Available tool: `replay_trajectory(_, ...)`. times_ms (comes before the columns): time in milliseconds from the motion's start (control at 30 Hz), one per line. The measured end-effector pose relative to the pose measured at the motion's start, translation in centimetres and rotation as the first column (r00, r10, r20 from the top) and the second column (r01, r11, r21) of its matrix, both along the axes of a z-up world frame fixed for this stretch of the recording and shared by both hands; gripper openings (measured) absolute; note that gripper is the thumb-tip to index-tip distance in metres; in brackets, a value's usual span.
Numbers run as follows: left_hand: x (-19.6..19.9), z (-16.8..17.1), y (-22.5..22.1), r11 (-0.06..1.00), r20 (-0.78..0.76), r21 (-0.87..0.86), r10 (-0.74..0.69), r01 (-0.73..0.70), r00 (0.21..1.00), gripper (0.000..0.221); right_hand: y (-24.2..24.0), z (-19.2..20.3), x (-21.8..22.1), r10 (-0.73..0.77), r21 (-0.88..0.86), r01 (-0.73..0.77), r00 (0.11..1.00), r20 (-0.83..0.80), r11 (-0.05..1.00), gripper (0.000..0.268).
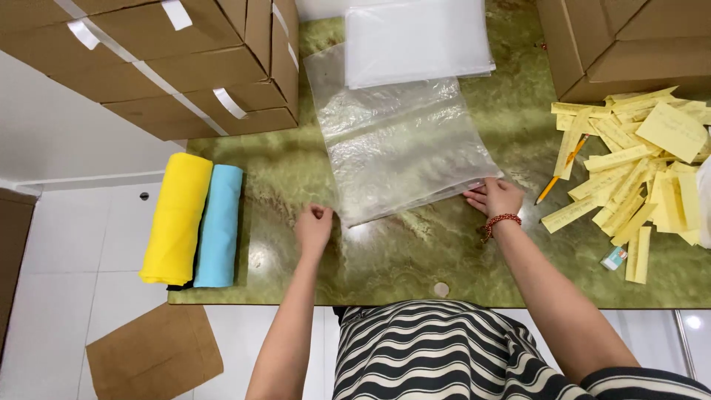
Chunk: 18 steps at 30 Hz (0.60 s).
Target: The person ties a white ribbon around a cardboard box and writes on a yellow sticky note attached to it. They then wrap a rolled yellow fabric in bubble wrap and place it into an open cardboard box.
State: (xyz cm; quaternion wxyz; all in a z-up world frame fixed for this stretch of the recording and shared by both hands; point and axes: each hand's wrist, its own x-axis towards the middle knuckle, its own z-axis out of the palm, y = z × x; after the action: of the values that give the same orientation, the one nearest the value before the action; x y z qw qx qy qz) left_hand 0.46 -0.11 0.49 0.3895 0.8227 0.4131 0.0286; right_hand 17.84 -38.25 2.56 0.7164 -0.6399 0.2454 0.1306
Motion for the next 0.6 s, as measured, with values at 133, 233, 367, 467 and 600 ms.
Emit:
replay_trajectory(133, 2.0, 6.4, -7.4, 0.966, 0.071, 0.212, -0.167, 0.149, 0.983, 0.029, -0.4, 0.0, 0.0, 0.056, -0.030, -0.056, 0.998, -0.015, 0.998, 0.039)
replay_trajectory(233, 4.7, 5.6, -12.2, 0.863, 0.160, 0.332, -0.448, 0.380, 0.879, 0.037, -0.2, 0.0, 0.1, 0.105, -0.066, -0.103, 0.994, 0.023, 0.992, 0.029)
replay_trajectory(367, 6.8, 7.6, -17.1, 0.720, 0.113, 0.409, -0.650, 0.561, 0.752, 0.056, -0.1, 0.9, -0.1, 0.113, -0.028, -0.112, 0.992, 0.056, 0.993, 0.020)
replay_trajectory(467, 7.8, 5.9, -17.5, 0.687, 0.093, 0.474, -0.662, 0.551, 0.744, 0.061, -0.6, 1.4, -0.1, 0.100, 0.003, -0.100, 0.992, 0.082, 0.995, 0.018)
replay_trajectory(600, 8.0, 4.0, -14.3, 0.703, 0.087, 0.521, -0.608, 0.485, 0.789, 0.055, -2.6, -2.1, 1.3, 0.041, 0.020, -0.043, 0.994, 0.105, 0.999, 0.020)
